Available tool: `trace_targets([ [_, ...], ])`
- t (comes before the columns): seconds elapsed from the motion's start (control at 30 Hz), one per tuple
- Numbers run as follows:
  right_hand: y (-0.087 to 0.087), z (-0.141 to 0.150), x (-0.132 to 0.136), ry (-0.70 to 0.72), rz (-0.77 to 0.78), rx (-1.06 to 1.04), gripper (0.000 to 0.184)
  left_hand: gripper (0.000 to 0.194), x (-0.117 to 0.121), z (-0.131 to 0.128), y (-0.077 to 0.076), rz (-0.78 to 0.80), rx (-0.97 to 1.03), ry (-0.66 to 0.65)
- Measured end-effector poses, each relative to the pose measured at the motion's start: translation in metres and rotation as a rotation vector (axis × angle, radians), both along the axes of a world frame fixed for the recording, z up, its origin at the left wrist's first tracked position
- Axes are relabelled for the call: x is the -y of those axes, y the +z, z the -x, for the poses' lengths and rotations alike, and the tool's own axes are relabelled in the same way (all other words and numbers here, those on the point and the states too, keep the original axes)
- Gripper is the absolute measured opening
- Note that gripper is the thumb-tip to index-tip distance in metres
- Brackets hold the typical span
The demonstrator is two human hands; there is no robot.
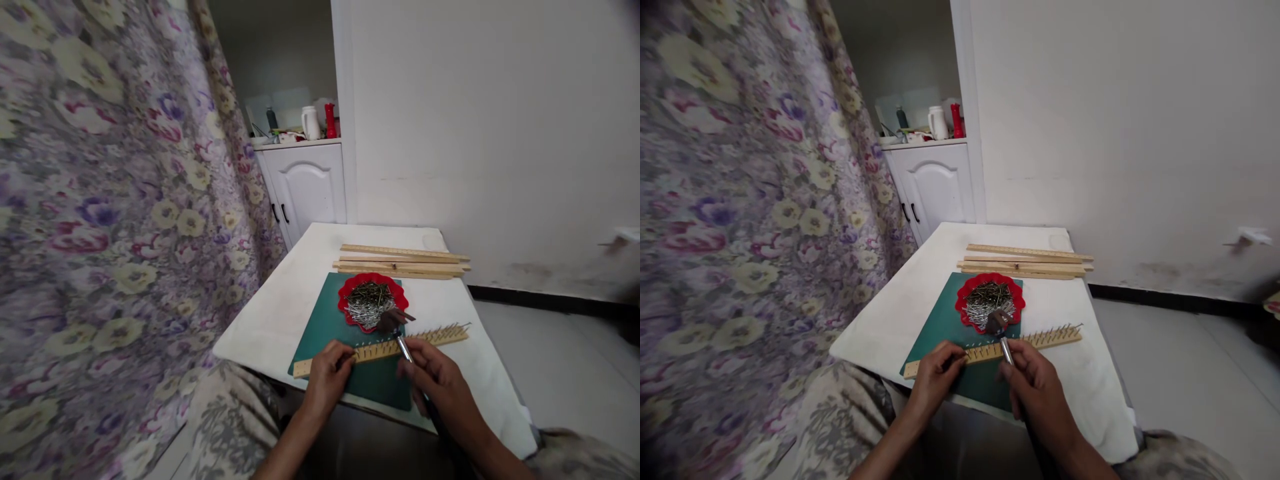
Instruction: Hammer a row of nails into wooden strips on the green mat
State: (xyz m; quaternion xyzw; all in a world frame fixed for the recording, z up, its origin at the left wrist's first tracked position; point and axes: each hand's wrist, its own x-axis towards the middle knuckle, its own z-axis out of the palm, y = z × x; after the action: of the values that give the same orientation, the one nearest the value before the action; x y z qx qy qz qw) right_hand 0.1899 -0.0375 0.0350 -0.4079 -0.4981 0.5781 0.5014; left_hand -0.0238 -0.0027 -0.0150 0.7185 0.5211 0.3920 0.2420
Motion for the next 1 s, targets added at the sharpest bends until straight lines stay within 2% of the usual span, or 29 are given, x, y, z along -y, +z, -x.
trace_targets([
  [0.2, 0.007, -0.01, -0.007, -0.088, -0.008, -0.058, 0.028, 0.015, -0.014, 0.009, 0.013, 0.017, 0.0, 0.041],
  [0.3, 0.005, -0.012, -0.01, -0.113, 0.001, -0.084, 0.028, 0.013, -0.035, 0.008, 0.025, 0.0, -0.04, 0.033],
  [0.47, 0.002, -0.01, -0.012, -0.097, 0.003, -0.079, 0.028, 0.014, -0.076, -0.01, 0.038, -0.009, -0.207, -0.07],
  [0.7, 0.004, -0.012, -0.013, -0.104, 0.013, -0.074, 0.028, 0.01, -0.107, -0.04, 0.031, 0.043, -0.364, -0.21],
  [1.0, -0.002, -0.013, -0.016, -0.101, 0.005, -0.063, 0.027, 0.01, -0.115, -0.051, 0.032, 0.074, -0.506, -0.231],
])
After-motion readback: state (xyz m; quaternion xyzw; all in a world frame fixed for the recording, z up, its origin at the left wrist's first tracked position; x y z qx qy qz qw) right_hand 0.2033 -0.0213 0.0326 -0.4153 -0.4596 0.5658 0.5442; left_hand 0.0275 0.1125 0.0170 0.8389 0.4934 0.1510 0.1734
